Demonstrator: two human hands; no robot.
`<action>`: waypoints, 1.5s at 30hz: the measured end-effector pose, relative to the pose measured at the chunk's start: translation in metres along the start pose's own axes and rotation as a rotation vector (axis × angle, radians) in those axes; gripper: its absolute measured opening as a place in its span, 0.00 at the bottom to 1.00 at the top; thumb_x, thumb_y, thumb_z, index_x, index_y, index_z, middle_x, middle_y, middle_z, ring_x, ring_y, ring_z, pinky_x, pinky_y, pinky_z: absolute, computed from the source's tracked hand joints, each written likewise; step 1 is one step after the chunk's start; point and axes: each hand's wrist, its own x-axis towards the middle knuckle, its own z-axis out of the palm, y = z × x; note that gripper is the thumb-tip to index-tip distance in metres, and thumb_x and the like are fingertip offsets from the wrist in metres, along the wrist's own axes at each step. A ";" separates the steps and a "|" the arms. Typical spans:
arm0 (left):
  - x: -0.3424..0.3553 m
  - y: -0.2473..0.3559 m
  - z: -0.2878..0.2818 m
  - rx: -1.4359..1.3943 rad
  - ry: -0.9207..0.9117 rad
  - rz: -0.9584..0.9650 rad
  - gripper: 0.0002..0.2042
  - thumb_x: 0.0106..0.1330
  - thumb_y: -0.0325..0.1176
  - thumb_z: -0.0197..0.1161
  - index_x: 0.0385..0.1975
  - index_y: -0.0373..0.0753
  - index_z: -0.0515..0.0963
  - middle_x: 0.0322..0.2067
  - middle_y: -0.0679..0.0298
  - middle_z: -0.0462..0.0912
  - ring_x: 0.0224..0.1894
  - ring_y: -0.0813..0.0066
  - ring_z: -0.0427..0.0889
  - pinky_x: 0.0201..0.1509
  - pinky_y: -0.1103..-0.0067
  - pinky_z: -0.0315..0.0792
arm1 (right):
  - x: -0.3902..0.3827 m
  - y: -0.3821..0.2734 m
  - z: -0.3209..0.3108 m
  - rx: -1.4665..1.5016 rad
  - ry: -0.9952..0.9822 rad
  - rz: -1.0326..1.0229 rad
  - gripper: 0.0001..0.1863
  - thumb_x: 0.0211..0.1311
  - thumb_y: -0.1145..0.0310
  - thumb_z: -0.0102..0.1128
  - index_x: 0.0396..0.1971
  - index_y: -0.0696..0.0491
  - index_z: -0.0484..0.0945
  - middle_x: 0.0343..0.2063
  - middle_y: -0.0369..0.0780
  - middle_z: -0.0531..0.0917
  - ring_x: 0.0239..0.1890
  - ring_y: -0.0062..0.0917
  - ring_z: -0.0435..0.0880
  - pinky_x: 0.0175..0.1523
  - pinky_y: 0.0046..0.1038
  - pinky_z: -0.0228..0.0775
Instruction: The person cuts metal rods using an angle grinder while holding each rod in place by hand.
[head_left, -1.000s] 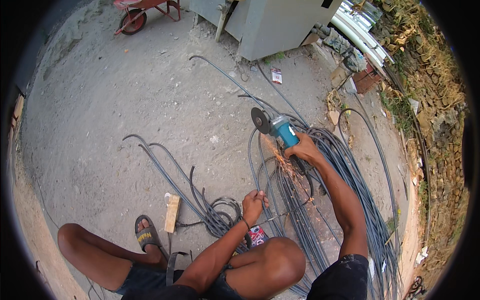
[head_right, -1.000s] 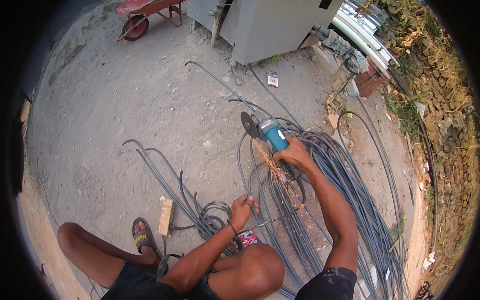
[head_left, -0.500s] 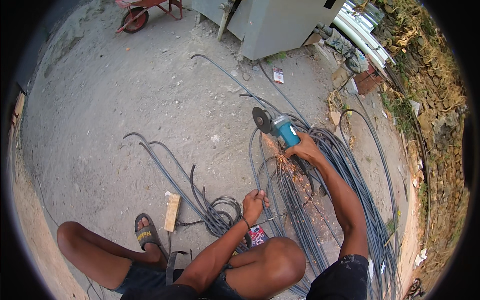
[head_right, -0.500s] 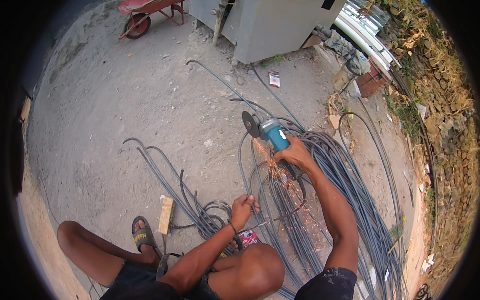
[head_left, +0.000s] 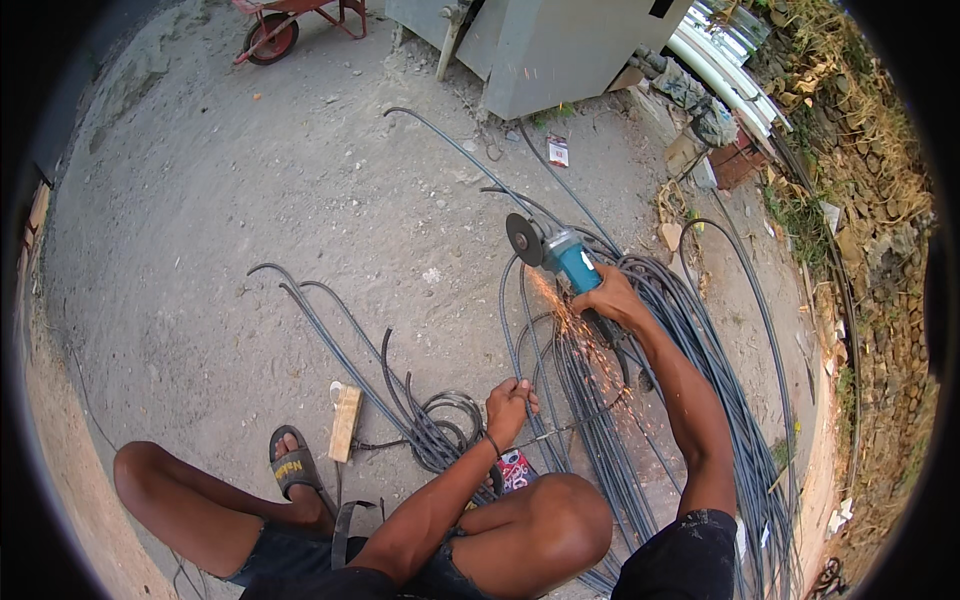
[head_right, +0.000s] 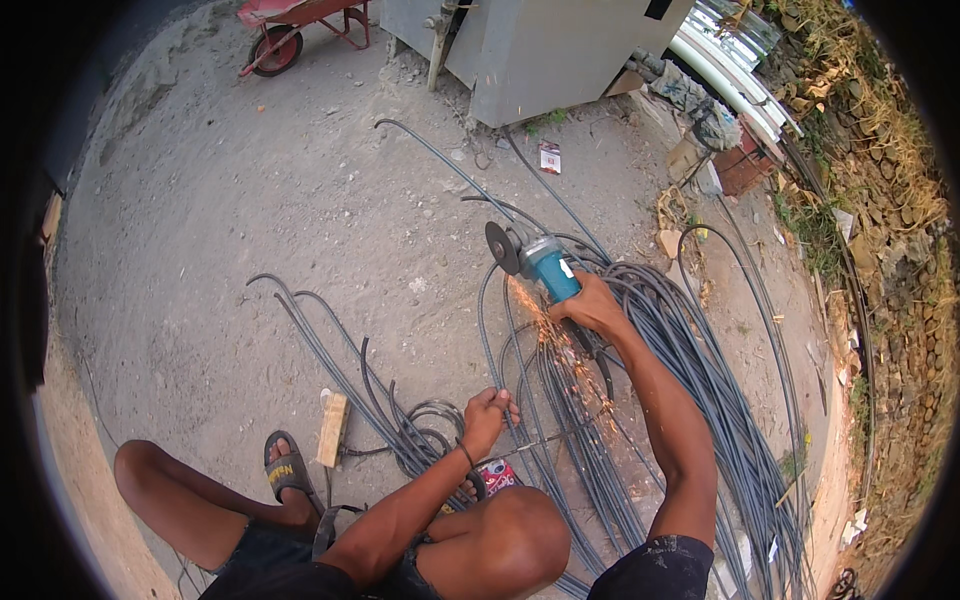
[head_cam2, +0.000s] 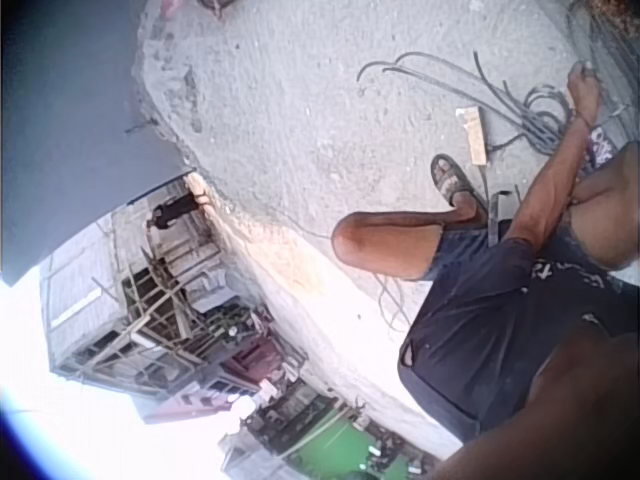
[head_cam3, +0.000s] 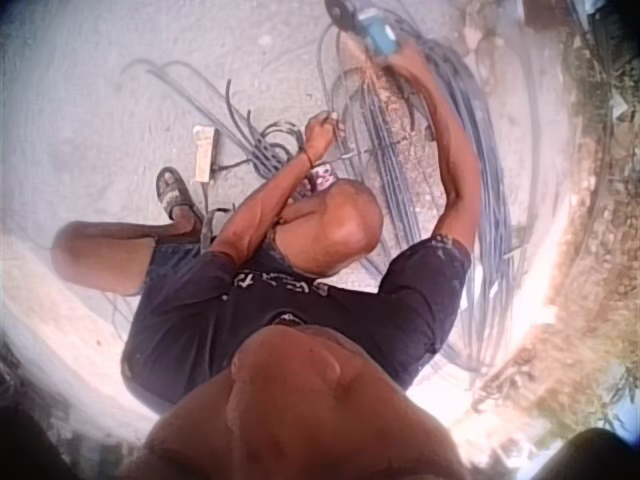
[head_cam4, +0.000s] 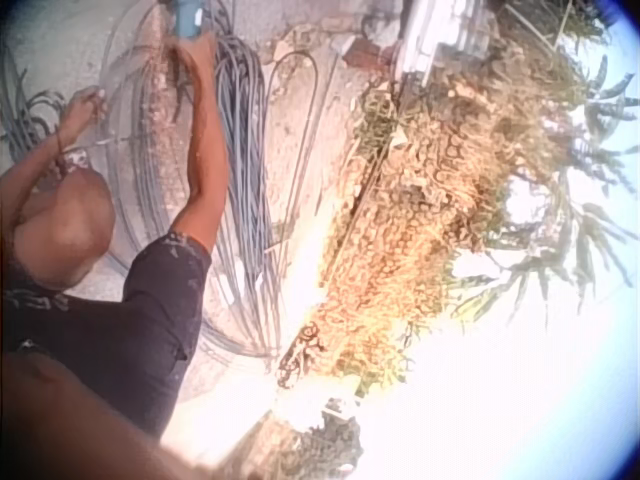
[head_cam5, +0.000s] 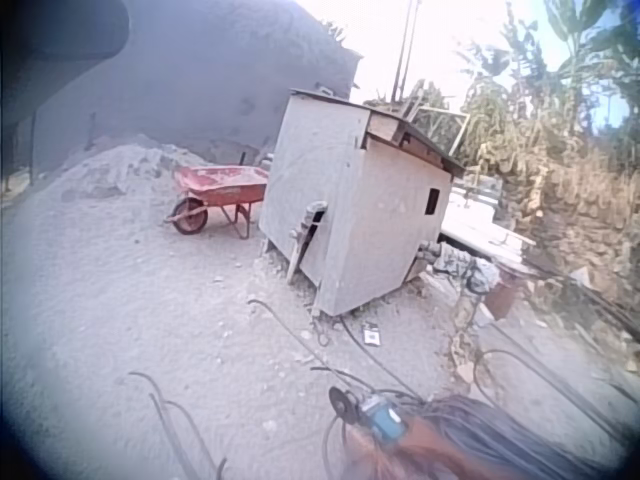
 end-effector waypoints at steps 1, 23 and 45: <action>0.000 0.000 0.001 -0.014 -0.001 -0.007 0.14 0.77 0.35 0.56 0.35 0.29 0.80 0.25 0.61 0.84 0.26 0.76 0.83 0.34 0.78 0.76 | 0.000 0.001 -0.001 -0.001 0.001 0.001 0.33 0.27 0.60 0.76 0.40 0.62 0.82 0.31 0.47 0.86 0.35 0.36 0.85 0.45 0.33 0.74; -0.003 0.005 0.003 -0.035 -0.002 -0.021 0.13 0.78 0.34 0.55 0.35 0.30 0.79 0.26 0.62 0.82 0.25 0.76 0.81 0.33 0.78 0.76 | -0.002 0.009 0.003 0.024 0.024 -0.001 0.34 0.28 0.62 0.76 0.43 0.62 0.81 0.32 0.45 0.85 0.34 0.34 0.83 0.43 0.32 0.73; 0.002 -0.003 0.000 0.037 -0.037 -0.012 0.11 0.78 0.38 0.54 0.37 0.39 0.79 0.29 0.67 0.84 0.28 0.79 0.84 0.30 0.82 0.73 | -0.004 0.003 0.004 -0.010 0.036 -0.008 0.36 0.29 0.58 0.76 0.44 0.62 0.82 0.34 0.49 0.87 0.37 0.37 0.86 0.46 0.33 0.75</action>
